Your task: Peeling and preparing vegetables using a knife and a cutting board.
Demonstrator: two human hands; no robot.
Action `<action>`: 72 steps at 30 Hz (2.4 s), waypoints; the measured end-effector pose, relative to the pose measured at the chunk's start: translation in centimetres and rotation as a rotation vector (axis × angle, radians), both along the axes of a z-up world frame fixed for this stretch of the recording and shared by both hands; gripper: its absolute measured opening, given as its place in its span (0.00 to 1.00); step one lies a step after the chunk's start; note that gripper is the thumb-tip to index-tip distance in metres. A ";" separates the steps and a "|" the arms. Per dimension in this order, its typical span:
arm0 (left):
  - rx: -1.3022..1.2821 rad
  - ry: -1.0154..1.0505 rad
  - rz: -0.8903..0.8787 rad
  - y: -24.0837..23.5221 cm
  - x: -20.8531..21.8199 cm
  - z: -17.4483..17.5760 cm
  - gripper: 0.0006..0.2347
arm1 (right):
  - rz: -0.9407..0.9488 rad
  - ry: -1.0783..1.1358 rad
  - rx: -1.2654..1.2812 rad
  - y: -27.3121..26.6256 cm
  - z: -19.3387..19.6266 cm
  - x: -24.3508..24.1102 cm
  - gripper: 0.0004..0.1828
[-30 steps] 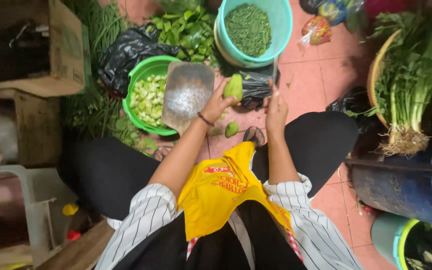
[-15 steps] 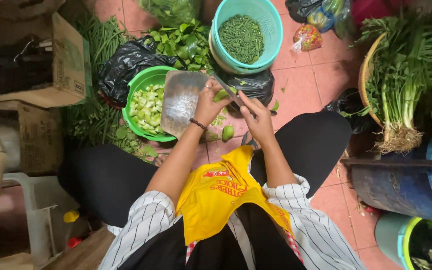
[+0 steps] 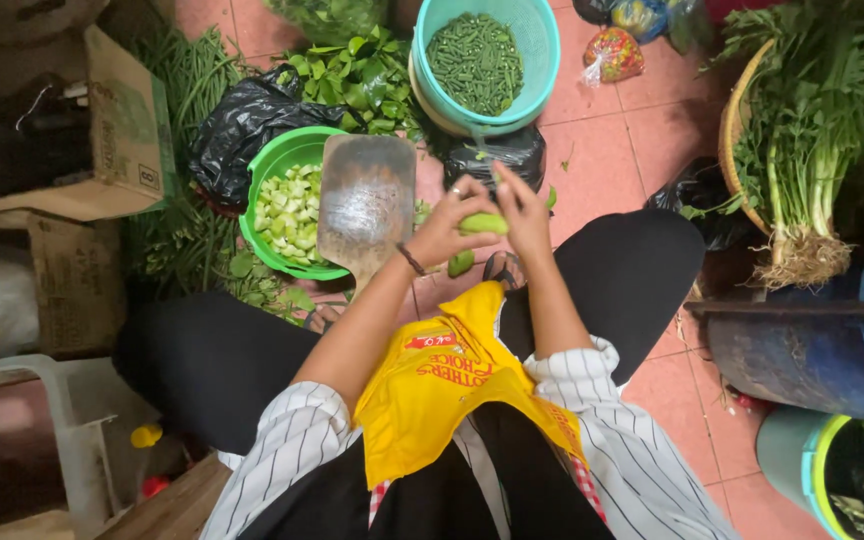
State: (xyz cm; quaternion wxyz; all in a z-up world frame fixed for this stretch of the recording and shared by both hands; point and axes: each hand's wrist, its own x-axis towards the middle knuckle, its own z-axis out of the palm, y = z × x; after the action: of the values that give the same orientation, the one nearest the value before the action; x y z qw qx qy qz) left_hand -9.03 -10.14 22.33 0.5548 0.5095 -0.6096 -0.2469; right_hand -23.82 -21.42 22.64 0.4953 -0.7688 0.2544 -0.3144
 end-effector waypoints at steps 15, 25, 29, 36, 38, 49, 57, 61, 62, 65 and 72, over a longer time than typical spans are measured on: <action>0.093 1.493 -0.107 1.2 5.9 -1.0 0.29 | -0.235 0.414 0.194 0.6 -0.9 -1.2 0.21; -0.043 0.773 0.160 2.1 3.3 2.2 0.18 | 0.052 -0.018 -0.035 4.8 4.1 0.3 0.23; 0.210 0.535 0.175 2.0 3.8 3.3 0.23 | 0.138 -0.073 -0.190 5.5 4.8 1.0 0.24; 0.263 0.307 0.334 2.8 3.1 5.3 0.19 | 0.180 -0.056 -0.231 5.4 5.4 1.5 0.24; 0.258 0.316 0.342 2.7 3.1 5.0 0.19 | 0.178 -0.059 -0.219 5.5 5.2 1.6 0.23; 0.205 0.294 0.321 2.3 3.2 4.3 0.21 | 0.064 -0.047 -0.125 6.4 5.3 2.4 0.21; 0.104 0.621 0.188 2.6 2.7 6.3 0.20 | -0.019 -0.339 0.613 6.7 5.7 3.2 0.24; -0.010 0.650 0.184 3.0 4.2 3.8 0.19 | -0.230 -0.215 0.425 5.9 4.9 2.6 0.15; 0.015 0.682 0.217 2.8 4.7 2.2 0.18 | -0.323 -0.130 0.354 5.7 4.3 2.6 0.11; 0.030 0.758 0.184 3.3 4.5 2.8 0.17 | -0.323 -0.113 0.274 5.8 4.4 2.7 0.11; -0.118 0.581 0.172 3.2 4.6 3.0 0.24 | 0.024 -0.291 0.231 6.6 5.5 2.9 0.23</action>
State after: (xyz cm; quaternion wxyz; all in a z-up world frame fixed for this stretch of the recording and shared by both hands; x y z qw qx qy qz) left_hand -4.43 -6.94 25.33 0.7535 0.4342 -0.3931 -0.2986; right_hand -20.88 -14.86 28.15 0.6154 -0.6563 0.2053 -0.3852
